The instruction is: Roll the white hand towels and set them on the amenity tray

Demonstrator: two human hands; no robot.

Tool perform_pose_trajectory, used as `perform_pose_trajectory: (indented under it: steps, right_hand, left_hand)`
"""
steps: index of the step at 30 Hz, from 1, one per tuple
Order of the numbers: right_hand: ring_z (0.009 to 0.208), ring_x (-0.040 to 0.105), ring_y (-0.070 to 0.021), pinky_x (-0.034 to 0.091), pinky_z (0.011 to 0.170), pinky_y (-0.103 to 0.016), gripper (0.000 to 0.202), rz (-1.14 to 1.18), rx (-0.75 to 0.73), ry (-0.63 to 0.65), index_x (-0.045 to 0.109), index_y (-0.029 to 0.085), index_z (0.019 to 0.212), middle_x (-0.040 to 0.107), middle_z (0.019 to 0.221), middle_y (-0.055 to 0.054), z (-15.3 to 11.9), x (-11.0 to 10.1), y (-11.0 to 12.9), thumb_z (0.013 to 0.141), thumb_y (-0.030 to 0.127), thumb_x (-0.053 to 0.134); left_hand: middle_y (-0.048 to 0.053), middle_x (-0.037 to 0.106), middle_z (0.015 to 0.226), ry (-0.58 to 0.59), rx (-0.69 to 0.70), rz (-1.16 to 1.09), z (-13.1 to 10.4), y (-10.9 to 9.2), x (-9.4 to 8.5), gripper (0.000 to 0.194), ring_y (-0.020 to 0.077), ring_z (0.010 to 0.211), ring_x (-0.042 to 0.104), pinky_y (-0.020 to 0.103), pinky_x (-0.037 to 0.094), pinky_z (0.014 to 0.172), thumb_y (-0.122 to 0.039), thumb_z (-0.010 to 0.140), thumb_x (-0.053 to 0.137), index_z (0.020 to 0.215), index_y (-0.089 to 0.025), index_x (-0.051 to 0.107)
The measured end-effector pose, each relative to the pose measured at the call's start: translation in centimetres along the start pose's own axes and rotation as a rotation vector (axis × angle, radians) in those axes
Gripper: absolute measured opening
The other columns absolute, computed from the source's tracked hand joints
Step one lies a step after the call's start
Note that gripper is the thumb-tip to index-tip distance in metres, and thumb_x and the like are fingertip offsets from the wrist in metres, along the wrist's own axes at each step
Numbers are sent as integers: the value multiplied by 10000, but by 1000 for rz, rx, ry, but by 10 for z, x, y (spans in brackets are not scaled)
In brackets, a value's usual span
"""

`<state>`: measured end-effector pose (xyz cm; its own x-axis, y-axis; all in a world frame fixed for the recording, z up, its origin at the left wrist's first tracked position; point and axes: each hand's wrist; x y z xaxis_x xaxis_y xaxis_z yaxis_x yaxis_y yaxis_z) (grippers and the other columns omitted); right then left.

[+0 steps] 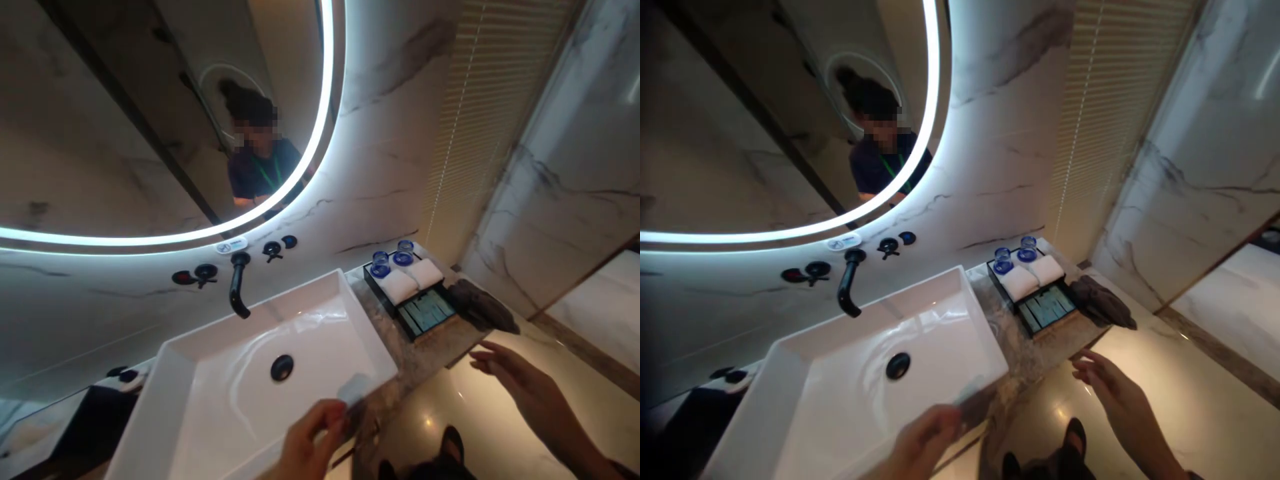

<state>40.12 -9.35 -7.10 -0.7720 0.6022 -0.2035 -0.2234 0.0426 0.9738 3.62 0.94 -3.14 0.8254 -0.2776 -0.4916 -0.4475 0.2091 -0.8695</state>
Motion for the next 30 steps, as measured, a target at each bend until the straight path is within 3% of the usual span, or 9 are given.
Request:
perform_pose_trajectory:
  steps: [2, 5, 9, 13, 19, 23, 27, 30]
  right_hand:
    - [972, 676, -293, 561, 869, -402, 680, 32, 155, 58, 559, 212, 1164, 695, 1078, -144, -19, 7, -23, 734, 740, 572]
    - [1024, 657, -269, 521, 927, -401, 636, 4, 223, 162, 499, 206, 1245, 671, 1140, -129, -34, 10, -54, 808, 667, 530]
    - [1001, 664, -264, 518, 919, -407, 564, 24, 250, 226, 509, 196, 1232, 676, 1124, -136, -38, 1, -83, 849, 609, 528]
    - [976, 672, -281, 517, 909, -435, 556, 37, 278, 241, 552, 192, 1182, 689, 1084, -146, -35, -20, -110, 840, 630, 529]
    - [959, 680, -263, 538, 894, -417, 631, 17, 323, 361, 524, 141, 1204, 688, 1083, -177, -22, -75, -174, 853, 662, 465]
    - [921, 690, -266, 547, 863, -407, 596, -43, 321, 455, 571, 139, 1163, 709, 1025, -167, -7, -121, -225, 853, 636, 462]
    - [926, 683, -256, 536, 861, -394, 535, -128, 334, 458, 593, 167, 1173, 715, 1023, -123, 5, -164, -290, 869, 581, 443]
    - [847, 687, -294, 538, 818, -450, 562, -230, 383, 424, 607, 158, 1159, 725, 924, -125, -3, -182, -351, 861, 584, 393]
  left_hand:
    - [35, 727, 840, 231, -58, -13, 12, 11, 48, 270, 217, 852, 663, 304, 544, 788, -445, 794, 568, 897, -229, 691]
    - [43, 731, 881, 410, -109, 102, 20, 19, 109, 277, 213, 844, 652, 309, 519, 791, -296, 770, 528, 978, -225, 698]
    - [52, 735, 903, 651, -35, 227, 28, 22, 166, 361, 193, 802, 656, 278, 492, 734, -196, 773, 467, 1062, -201, 682]
    - [56, 740, 948, 748, 24, 373, 31, 34, 218, 365, 200, 872, 669, 279, 483, 769, -184, 781, 465, 1065, -204, 694]
    - [80, 733, 1006, 694, -97, 514, 28, 74, 306, 332, 229, 969, 670, 320, 505, 844, -167, 785, 487, 1045, -189, 692]
    - [87, 671, 1203, 583, -110, 559, 40, 97, 364, 378, 210, 1138, 606, 304, 461, 992, -169, 815, 510, 1174, -173, 629]
    - [122, 560, 1366, 405, -124, 666, 76, 106, 407, 455, 215, 1301, 484, 320, 376, 1101, -145, 860, 468, 1312, -123, 517]
    - [175, 533, 1377, 265, -149, 776, 116, 115, 420, 424, 265, 1329, 449, 389, 372, 1101, -191, 909, 445, 1319, -95, 496]
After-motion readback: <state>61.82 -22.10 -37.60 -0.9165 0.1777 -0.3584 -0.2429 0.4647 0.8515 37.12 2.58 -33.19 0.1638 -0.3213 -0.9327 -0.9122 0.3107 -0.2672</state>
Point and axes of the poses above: each hand's wrist, its own z-axis towards the middle knuckle, its own x-axis out of the palm, y = z × x
